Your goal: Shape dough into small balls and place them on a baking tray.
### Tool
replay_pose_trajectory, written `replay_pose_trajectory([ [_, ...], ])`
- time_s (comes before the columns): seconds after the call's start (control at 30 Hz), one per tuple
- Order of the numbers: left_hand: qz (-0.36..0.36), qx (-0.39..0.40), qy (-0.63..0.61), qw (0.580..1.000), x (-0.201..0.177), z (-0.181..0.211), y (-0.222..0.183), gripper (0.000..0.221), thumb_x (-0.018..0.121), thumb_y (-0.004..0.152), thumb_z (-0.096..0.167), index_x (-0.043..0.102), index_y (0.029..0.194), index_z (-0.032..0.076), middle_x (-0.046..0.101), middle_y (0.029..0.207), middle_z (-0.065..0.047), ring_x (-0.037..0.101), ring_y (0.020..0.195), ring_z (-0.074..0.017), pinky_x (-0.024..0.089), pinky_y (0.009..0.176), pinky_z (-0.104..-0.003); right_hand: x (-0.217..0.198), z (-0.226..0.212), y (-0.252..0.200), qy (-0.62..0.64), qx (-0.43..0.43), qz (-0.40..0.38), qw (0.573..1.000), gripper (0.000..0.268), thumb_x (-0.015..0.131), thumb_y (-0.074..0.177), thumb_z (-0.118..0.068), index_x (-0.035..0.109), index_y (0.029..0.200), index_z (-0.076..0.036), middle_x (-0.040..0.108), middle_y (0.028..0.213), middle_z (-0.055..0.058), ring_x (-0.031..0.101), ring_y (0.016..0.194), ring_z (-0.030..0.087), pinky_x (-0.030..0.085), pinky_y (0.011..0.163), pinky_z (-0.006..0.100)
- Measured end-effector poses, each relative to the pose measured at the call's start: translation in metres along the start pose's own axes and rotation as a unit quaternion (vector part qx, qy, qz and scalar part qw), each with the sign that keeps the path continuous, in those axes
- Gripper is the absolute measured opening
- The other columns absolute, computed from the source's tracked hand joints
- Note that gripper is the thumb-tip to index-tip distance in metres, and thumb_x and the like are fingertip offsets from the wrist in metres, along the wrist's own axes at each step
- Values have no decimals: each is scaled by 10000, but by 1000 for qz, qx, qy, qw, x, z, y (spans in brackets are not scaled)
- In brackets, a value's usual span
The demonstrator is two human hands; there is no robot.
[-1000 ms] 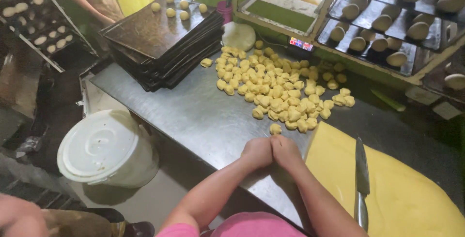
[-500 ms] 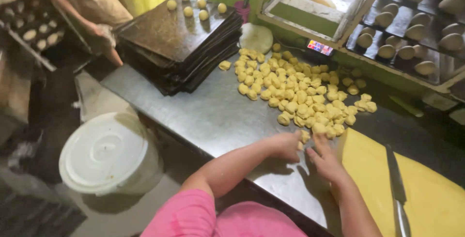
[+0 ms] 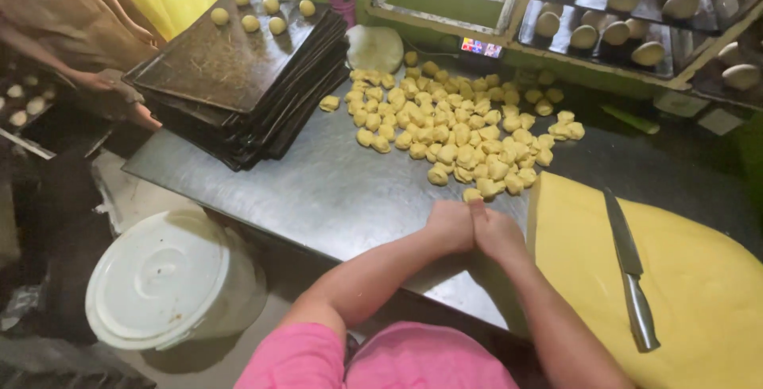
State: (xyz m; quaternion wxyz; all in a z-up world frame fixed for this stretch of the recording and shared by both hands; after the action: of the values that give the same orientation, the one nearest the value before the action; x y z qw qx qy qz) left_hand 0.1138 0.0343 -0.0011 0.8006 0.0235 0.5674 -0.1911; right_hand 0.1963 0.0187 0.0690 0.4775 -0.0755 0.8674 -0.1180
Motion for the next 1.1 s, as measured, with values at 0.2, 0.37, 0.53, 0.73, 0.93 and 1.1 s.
replay_pose_trajectory([
  [0.2, -38, -141, 160, 976, -29, -56, 39, 378, 574, 943, 456, 796, 1068, 177, 788, 1027, -18, 754, 1015, -292, 529, 750, -541, 22, -46, -86, 122, -235, -243, 933, 512, 506, 991, -396, 655, 609, -90, 661, 566, 107, 635, 666, 313, 532, 747, 437],
  [0.37, -59, -99, -43, 992, -35, -5, -24, 684, 597, 878, 587, 537, 1336, 82, 727, 1157, -248, 684, 1161, -438, 550, 926, -619, -7, 22, -15, -27, -245, -69, 967, 586, 567, 996, -313, 515, 1483, 8, 443, 1544, 286, 286, 1510, 490, 222, 1238, 601],
  [0.53, -69, -78, -207, 973, -52, 48, -50, 1040, 595, 637, 137, 228, 1609, 84, 742, 797, -199, 709, 714, -338, 550, 614, -416, 4, 40, -15, 127, -116, -66, 983, 315, 505, 990, -448, 643, 920, -173, 756, 947, 99, 688, 876, 263, 475, 784, 431],
  [0.73, -12, -113, -134, 985, -41, 34, -30, 326, 623, 739, 472, 710, 849, 178, 747, 808, -84, 691, 768, -339, 502, 677, -447, -3, 40, -6, 205, -197, 69, 956, 404, 511, 871, -174, 703, 1227, -158, 735, 1228, 77, 678, 1155, 262, 478, 1050, 374],
  [0.93, 75, 56, 85, 992, -63, 78, -13, 214, 551, 967, 279, 711, 1059, 171, 751, 925, -59, 745, 781, -339, 577, 643, -506, -18, 33, 11, 92, 4, -25, 995, 831, 199, 993, -664, 766, 1153, -77, 700, 1224, 263, 617, 1263, 420, 458, 1062, 476],
  [1.1, -76, 41, 156, 984, -71, 54, -32, 431, 523, 833, 511, 804, 957, 209, 769, 973, -80, 741, 941, -344, 581, 773, -423, 24, 27, -1, 122, -99, -95, 983, 686, 295, 988, -664, 619, 680, -144, 658, 677, 3, 589, 707, 155, 446, 688, 306],
])
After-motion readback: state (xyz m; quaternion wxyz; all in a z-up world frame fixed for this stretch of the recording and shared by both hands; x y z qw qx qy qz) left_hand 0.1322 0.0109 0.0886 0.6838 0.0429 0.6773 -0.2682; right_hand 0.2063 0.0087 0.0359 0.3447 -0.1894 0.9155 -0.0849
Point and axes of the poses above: each hand's wrist, its own y-axis towards the middle knuckle, its own x-axis out of the palm, z = x × y, the point moved 10 cm from there along y, towards the middle knuckle
